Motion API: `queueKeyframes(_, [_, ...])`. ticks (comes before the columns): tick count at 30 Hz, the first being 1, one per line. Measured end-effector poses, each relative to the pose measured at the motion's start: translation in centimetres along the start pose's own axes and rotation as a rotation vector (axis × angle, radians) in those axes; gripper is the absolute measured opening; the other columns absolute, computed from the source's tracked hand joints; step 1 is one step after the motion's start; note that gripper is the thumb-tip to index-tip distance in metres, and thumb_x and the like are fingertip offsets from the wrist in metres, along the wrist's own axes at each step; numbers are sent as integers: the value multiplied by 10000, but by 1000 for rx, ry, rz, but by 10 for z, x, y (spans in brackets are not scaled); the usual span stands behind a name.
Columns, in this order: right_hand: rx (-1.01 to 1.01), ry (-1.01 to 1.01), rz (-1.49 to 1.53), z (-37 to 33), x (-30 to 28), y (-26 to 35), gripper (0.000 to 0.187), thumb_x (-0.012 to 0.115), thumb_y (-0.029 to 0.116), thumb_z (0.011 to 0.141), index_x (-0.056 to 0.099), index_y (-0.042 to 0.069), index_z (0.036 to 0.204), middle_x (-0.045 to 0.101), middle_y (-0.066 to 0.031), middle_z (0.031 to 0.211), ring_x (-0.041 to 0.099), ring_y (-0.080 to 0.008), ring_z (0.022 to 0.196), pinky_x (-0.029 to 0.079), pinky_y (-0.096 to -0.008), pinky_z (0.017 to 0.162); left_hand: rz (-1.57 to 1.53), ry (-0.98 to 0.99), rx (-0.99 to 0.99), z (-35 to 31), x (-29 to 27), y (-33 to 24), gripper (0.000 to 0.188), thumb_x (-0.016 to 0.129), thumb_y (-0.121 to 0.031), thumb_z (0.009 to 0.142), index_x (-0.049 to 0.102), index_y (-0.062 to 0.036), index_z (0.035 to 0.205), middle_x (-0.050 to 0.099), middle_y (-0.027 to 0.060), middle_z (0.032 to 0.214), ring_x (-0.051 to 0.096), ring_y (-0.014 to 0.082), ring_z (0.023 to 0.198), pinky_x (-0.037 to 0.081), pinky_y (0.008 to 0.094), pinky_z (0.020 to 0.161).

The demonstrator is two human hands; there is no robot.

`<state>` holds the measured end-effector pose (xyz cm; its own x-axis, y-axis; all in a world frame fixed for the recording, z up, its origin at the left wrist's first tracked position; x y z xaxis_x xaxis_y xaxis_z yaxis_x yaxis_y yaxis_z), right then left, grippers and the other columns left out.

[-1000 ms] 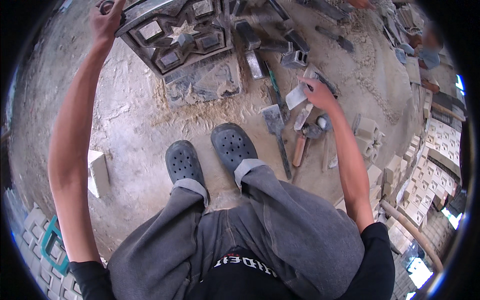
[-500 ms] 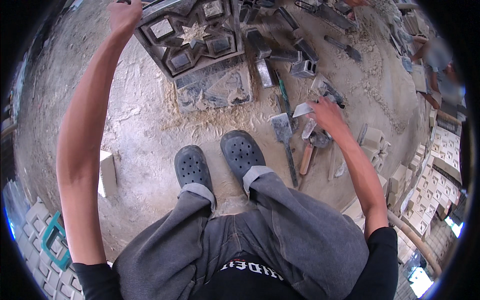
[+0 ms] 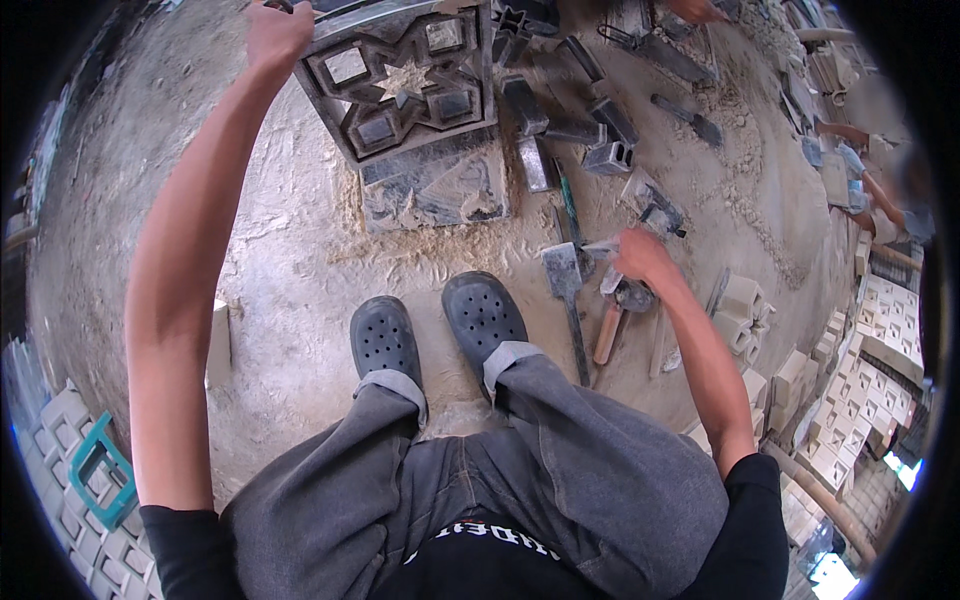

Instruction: The person assembles a ventilation block mold by placing geometric inserts into a square frame, applies a release agent or sand, and ensures the parts are properly seated before lifting the completed unit.

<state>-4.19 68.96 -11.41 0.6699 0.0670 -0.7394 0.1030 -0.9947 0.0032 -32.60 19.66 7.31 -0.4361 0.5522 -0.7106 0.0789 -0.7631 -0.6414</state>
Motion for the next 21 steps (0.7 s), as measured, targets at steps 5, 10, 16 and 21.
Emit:
queueKeyframes(5, [62,48,382,-5,-45,35,350,659,330,820,679,-12,894,663,-193,771,638,-272,709,512,-399,668,-44,-74,53,3,2,13,147,605,-103,752,648,26,697,641,185,645,650,297,604,492,422,565])
queueKeyframes(10, [44,106,1374,-8,-104,95,372,611,366,913,630,10,1021,638,-82,836,525,-73,619,437,-229,509,146,199,-91,24,43,53,624,590,-396,797,487,118,1136,634,306,1056,612,406,1039,465,427,918])
queueKeyframes(16, [-115,-154,1616,33,-155,157,348,584,315,941,605,-3,1081,613,-60,882,524,-75,618,465,-239,517,174,194,-134,42,45,82,682,609,-395,782,387,100,1194,612,332,1084,608,439,1042,464,450,921])
queueKeyframes(21, [-113,-416,1569,55,-167,158,365,580,318,918,629,-32,1009,577,-38,729,548,-99,555,488,-268,515,171,128,-149,19,37,49,641,623,-398,779,407,67,1163,618,306,1091,608,424,1050,456,454,924])
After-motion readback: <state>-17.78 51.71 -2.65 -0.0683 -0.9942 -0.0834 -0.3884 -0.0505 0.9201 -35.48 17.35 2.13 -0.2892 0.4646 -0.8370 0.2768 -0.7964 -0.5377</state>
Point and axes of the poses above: each hand's wrist, its own z-axis towards the middle knuckle, its own x-axis out of the palm, y = z × x, the point moved 7 cm from there along z, towards the middle knuckle
